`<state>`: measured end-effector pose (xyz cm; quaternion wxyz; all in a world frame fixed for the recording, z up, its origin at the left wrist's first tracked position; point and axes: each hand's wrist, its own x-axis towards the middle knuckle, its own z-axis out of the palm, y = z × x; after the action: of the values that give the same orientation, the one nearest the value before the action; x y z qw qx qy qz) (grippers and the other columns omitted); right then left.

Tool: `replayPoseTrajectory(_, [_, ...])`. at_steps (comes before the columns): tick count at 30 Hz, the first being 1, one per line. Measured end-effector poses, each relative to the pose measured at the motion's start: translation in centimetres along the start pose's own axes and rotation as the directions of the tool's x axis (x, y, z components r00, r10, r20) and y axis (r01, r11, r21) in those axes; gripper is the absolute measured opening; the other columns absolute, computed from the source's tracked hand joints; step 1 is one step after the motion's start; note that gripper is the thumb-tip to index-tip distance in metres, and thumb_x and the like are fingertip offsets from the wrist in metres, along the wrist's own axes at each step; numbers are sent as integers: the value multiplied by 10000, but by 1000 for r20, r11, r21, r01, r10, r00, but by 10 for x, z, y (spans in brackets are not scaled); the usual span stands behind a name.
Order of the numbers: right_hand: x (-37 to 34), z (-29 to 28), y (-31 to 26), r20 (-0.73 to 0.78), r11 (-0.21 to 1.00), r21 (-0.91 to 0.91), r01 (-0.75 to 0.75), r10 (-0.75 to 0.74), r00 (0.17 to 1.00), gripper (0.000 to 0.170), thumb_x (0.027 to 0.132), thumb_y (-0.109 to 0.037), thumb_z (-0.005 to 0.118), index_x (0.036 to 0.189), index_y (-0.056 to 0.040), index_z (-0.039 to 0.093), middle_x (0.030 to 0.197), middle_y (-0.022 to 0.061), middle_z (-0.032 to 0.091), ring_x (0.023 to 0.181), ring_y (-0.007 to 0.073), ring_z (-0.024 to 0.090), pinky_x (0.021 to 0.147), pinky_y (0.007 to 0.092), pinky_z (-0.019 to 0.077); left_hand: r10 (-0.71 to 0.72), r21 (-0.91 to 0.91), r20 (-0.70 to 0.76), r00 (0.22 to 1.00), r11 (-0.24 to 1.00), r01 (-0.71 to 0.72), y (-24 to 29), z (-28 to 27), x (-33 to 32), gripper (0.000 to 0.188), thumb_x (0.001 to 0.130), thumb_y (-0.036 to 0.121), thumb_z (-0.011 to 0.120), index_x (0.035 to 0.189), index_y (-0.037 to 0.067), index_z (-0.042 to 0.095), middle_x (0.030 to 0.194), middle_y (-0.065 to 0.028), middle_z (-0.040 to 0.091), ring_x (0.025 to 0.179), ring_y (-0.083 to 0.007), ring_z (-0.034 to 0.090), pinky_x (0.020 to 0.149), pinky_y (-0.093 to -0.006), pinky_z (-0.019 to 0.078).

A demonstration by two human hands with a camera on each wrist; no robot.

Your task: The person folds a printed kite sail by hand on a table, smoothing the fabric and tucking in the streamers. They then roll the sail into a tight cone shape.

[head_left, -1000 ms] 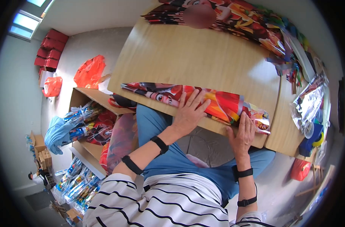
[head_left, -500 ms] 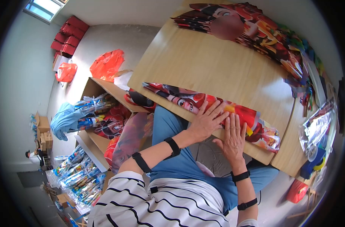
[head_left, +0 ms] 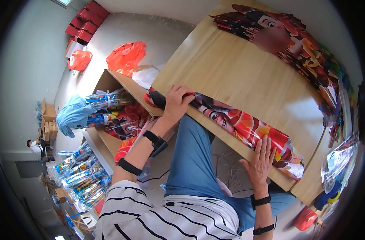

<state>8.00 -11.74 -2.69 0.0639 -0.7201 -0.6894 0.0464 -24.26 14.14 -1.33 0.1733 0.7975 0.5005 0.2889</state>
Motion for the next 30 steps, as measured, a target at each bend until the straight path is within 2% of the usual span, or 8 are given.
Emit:
replayPoseTrajectory(1, [0,0,0,2,1000,0,-1,1,1000,1215,752,-608,778,1672,-6,260,1755,198,259,1642,363,210,1326,590,113,-103,-51,12,995,993,104,-3,-3,6,189,840,158,821,983,57,748,1038,-113,708,1058,-332,639,971,-467,481])
replayPoseTrajectory(4, [0,1,1,10,1000,-6,3,-2,1000,1220,752,-606,781,1674,-6,253,1755,201,259,1641,366,213,1325,593,113,-22,17,23,999,1000,22,-1,1,19,172,813,179,849,879,68,736,940,-92,680,978,-318,617,900,-445,477])
replayPoseTrajectory(13, [2,-6,-1,13,1000,0,12,-12,1000,1196,756,-597,776,1667,-1,280,1754,188,268,1639,366,218,1321,606,105,-23,63,19,1000,998,22,-5,15,23,220,756,154,882,883,74,722,969,-87,673,1005,-326,610,893,-439,479])
replayPoseTrajectory(19, [2,-4,0,26,1000,-7,1,-1,1000,1173,791,-639,729,1670,-8,278,1756,179,270,1639,357,221,1320,604,105,-47,-84,71,996,995,53,-15,9,26,181,777,104,849,887,70,709,1002,-84,676,972,-331,621,899,-436,484])
replayPoseTrajectory(22, [3,-6,-1,24,1000,-11,-4,4,1000,1170,797,-655,715,1673,-14,277,1758,178,265,1640,354,219,1321,600,106,57,15,-1,998,998,-57,0,-4,20,168,784,70,821,892,59,694,1031,-79,689,994,-320,633,901,-427,489])
replayPoseTrajectory(25, [3,-6,0,5,1000,10,5,-5,1000,1158,805,-656,713,1671,-15,287,1756,179,270,1640,355,221,1321,599,106,233,95,56,971,967,-237,24,-11,8,194,781,52,805,938,45,692,1086,-81,704,1052,-308,646,933,-428,501])
replayPoseTrajectory(28, [1,0,0,-5,1000,18,-8,8,1000,1139,820,-661,705,1667,-16,300,1755,176,276,1640,353,221,1321,602,105,432,60,120,894,896,-440,59,3,-9,211,801,50,754,1005,33,701,1135,-97,706,1100,-309,654,980,-447,501])
replayPoseTrajectory(30, [3,-3,0,-4,1000,18,-1,1,1000,1134,824,-666,702,1665,-17,305,1752,173,283,1639,350,224,1321,602,103,482,91,154,862,862,-498,77,13,-13,218,816,58,720,1032,32,705,1156,-111,700,1139,-316,650,1011,-458,498])
